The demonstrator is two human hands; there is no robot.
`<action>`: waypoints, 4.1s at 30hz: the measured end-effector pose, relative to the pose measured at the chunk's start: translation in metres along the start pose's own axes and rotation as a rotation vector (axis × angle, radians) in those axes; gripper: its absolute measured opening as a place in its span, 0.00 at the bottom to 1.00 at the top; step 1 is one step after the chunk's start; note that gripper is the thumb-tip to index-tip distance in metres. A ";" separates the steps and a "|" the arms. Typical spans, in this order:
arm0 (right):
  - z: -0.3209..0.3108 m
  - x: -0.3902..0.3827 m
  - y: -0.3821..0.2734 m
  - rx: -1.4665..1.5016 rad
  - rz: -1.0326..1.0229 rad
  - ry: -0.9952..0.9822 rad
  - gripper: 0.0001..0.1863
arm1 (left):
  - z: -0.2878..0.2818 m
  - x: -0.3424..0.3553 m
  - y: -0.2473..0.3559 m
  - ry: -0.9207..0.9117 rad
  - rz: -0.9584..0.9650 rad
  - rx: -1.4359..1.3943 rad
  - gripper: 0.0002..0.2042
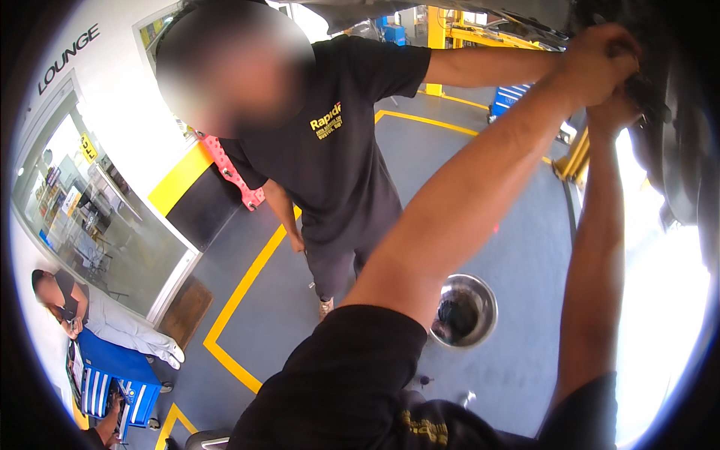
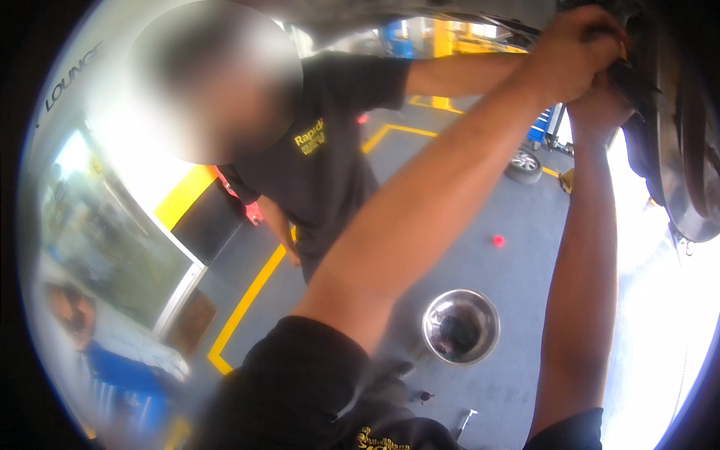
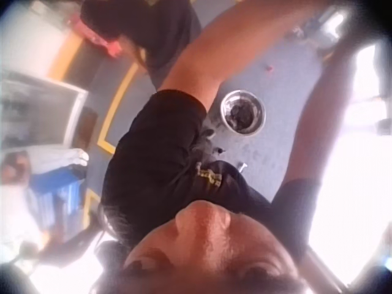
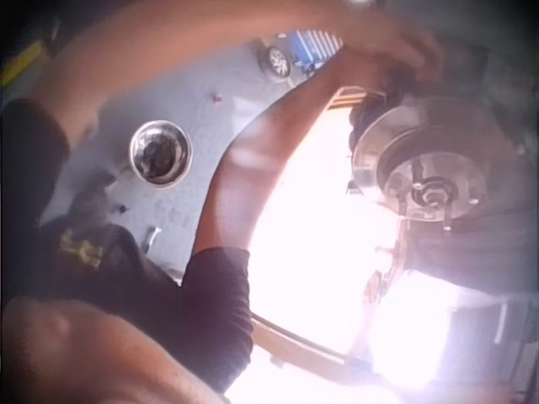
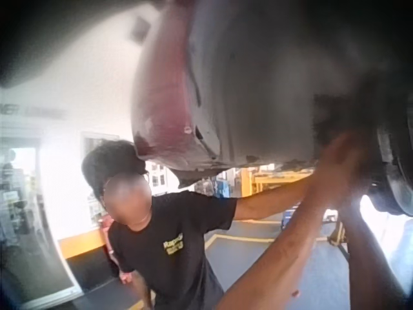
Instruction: The person works on a car's brake assembly, using a wrench to loosen bolts and a spray can to apply lubricant. They then retrieve a socket wrench from a tool chest and continue working on the brake components.
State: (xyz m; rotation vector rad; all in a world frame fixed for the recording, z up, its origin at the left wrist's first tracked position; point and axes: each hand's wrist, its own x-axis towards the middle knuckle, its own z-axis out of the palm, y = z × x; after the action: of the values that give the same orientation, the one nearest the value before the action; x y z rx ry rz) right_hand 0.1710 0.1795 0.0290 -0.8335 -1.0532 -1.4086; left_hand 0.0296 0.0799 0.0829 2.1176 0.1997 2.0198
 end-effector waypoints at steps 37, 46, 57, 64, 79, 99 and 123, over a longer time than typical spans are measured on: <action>-0.014 0.026 -0.044 -0.022 0.098 -0.288 0.23 | -0.006 -0.001 -0.021 0.017 0.130 -0.028 0.12; -0.034 0.004 0.007 -0.144 0.098 -0.520 0.24 | 0.047 -0.026 -0.008 0.106 -0.007 0.018 0.09; -0.029 -0.029 0.056 0.010 0.120 -0.222 0.29 | 0.051 -0.042 0.027 0.100 0.062 -0.061 0.09; -0.007 -0.031 0.092 0.065 -0.004 -0.189 0.26 | 0.065 -0.038 0.019 0.140 -0.003 -0.076 0.08; -0.096 -0.113 0.011 0.706 0.288 -0.661 0.17 | 0.012 -0.156 0.003 0.058 -0.126 -0.129 0.09; -0.301 -0.060 -0.076 1.137 0.793 -1.585 0.17 | -0.061 -0.281 0.102 -0.218 -0.740 -0.256 0.13; -0.413 -0.131 -0.045 0.976 1.431 -2.055 0.28 | -0.039 -0.418 0.043 -0.260 -1.382 -0.391 0.15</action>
State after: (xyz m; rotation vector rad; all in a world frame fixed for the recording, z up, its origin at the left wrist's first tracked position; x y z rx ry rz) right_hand 0.1743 -0.1607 -0.2431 -1.5371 -1.5084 1.5946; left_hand -0.0337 -0.0596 -0.3098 1.2631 0.8400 0.8459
